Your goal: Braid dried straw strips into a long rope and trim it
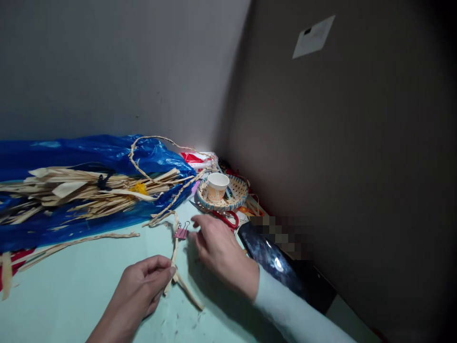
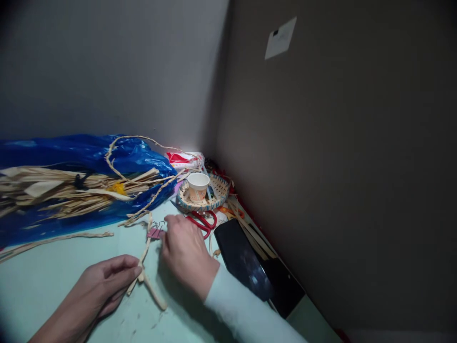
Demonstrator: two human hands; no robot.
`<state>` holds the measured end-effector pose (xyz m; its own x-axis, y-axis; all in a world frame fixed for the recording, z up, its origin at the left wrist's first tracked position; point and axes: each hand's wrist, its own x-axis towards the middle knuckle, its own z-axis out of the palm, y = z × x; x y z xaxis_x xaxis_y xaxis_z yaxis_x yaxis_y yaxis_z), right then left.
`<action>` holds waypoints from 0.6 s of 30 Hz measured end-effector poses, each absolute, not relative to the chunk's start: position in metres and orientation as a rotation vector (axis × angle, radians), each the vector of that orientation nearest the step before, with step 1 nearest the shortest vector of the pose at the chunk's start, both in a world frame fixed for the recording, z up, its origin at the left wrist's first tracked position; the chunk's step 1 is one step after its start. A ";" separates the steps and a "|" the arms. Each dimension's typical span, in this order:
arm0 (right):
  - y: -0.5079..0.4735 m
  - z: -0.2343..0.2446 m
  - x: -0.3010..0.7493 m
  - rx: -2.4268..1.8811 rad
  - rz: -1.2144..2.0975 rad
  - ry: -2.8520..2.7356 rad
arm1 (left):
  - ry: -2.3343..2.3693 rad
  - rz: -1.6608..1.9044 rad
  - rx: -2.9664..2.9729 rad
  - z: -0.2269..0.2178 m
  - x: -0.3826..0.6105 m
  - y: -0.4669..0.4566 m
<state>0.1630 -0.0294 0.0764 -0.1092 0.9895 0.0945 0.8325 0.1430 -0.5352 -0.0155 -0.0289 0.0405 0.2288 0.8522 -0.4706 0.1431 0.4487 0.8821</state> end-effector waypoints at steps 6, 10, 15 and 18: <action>0.030 0.076 0.166 -1.606 0.660 -2.227 | 1.247 0.667 1.054 0.041 -0.016 -0.024; 0.041 0.074 0.171 -1.537 0.718 -2.281 | 1.256 0.664 1.043 0.042 -0.019 -0.019; 0.046 0.076 0.176 -1.395 0.785 -2.379 | 1.311 0.717 1.045 0.044 -0.026 -0.013; 0.050 0.075 0.175 -1.355 0.806 -2.422 | 1.316 0.728 1.071 0.046 -0.030 -0.010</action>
<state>0.1747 0.0501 0.0746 -0.5356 0.8431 -0.0481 0.7039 0.4143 -0.5769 -0.0301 -0.0098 0.0460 0.1555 0.9054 -0.3951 0.1464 0.3744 0.9156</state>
